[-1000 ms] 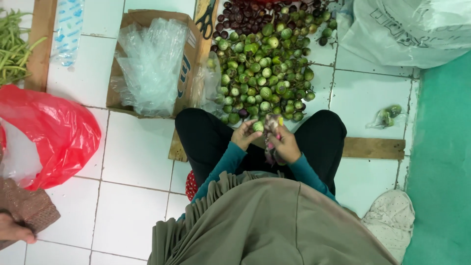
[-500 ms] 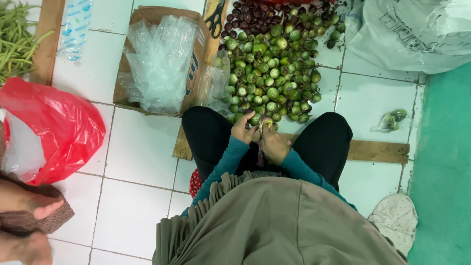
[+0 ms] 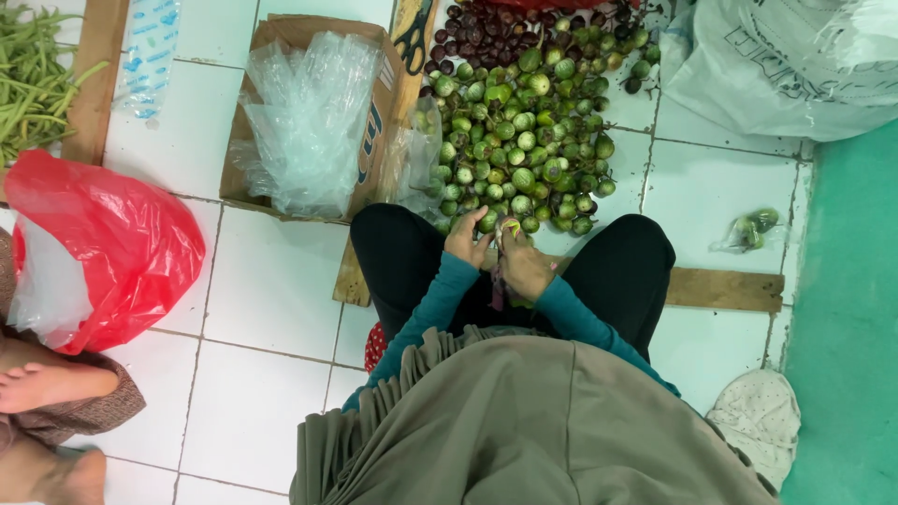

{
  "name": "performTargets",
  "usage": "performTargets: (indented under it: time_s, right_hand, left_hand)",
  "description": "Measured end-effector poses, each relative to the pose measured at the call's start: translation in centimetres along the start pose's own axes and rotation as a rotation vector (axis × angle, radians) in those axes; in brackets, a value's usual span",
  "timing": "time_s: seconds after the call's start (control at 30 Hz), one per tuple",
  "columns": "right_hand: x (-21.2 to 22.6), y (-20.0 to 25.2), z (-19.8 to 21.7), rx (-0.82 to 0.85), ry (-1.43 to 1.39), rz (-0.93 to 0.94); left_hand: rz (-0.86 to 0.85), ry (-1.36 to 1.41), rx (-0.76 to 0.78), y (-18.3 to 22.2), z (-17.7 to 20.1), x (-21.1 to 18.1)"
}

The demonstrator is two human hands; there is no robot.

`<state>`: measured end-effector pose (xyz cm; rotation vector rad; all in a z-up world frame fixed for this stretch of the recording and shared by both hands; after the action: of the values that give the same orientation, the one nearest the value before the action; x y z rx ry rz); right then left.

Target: Picking up small green vegetables from a pile and placing them into individual plastic bags

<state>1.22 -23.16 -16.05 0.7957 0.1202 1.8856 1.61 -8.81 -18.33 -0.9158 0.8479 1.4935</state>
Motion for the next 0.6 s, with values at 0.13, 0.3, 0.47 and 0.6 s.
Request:
performTargets:
  time_s: [0.13, 0.3, 0.47, 0.6]
  right_hand:
    - [0.0, -0.6, 2.9, -0.039, -0.140, 0.052]
    - [3.1, 1.4, 3.6, -0.050, 0.018, 0.042]
    - [3.2, 1.2, 3.0, -0.015, 0.111, -0.009]
    - [-2.2, -4.0, 0.4, -0.025, 0.066, 0.019]
  left_hand:
    - [-0.018, 0.015, 0.042, 1.3, -0.8, -1.7]
    - [0.068, 0.070, 0.015, 0.1, -0.7, 0.9]
    - [0.025, 0.077, 0.015, 0.4, -0.8, 0.3]
    - [-0.103, -0.092, 0.020, 0.7, -2.9, 1.9]
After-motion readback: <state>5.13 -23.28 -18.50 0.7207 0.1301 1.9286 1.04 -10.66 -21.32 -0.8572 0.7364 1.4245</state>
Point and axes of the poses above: each hand's wrist, its own y-axis away from the middle knuckle, its own z-axis out of the back of the hand, x = y × z, the point moved 8 cm from there along -y, towards the middle knuckle, and after that the axes turned 2 degrees about x, right-handed, at the moved point
